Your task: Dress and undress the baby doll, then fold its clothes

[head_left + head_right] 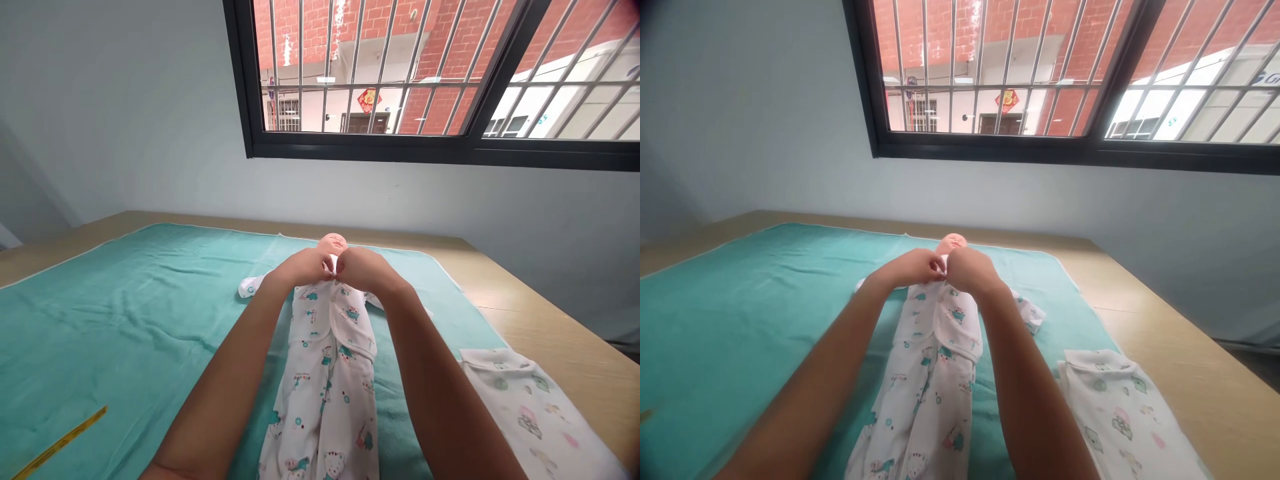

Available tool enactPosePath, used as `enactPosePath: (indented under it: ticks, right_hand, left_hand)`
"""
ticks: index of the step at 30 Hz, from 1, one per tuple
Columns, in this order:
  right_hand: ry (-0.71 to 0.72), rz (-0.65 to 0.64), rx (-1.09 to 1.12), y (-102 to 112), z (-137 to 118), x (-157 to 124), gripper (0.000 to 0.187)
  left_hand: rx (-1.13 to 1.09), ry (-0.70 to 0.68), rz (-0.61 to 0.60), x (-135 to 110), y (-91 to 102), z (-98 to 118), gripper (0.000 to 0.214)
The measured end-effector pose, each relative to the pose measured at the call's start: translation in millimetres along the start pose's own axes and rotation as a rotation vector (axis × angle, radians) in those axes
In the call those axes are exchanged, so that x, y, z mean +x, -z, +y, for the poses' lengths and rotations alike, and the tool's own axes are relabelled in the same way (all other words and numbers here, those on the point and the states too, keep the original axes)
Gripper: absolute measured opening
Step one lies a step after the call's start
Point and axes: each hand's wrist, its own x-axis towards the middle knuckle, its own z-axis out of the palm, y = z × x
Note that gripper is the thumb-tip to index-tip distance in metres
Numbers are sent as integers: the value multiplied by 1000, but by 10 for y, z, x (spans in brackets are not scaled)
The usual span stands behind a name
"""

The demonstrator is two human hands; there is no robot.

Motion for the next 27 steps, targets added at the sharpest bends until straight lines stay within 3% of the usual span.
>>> enactPosePath:
  ticks: [6,14,21,27]
  right_hand:
    - [97,10,103,-47,152,66,25]
    - [123,-7,195,-48,240,97,12]
    - [146,6,169,-59,257,103,16]
    - [160,-53,239,-79,334,151,6]
  left_hand:
    - [11,2,-29,17,-30,0,5]
    - [-20,-15,-4,64,-90,-42,25]
    - [-57,32,-2,31,-58,-12,23]
    - [-121,16,-84,30,-32,-66,18]
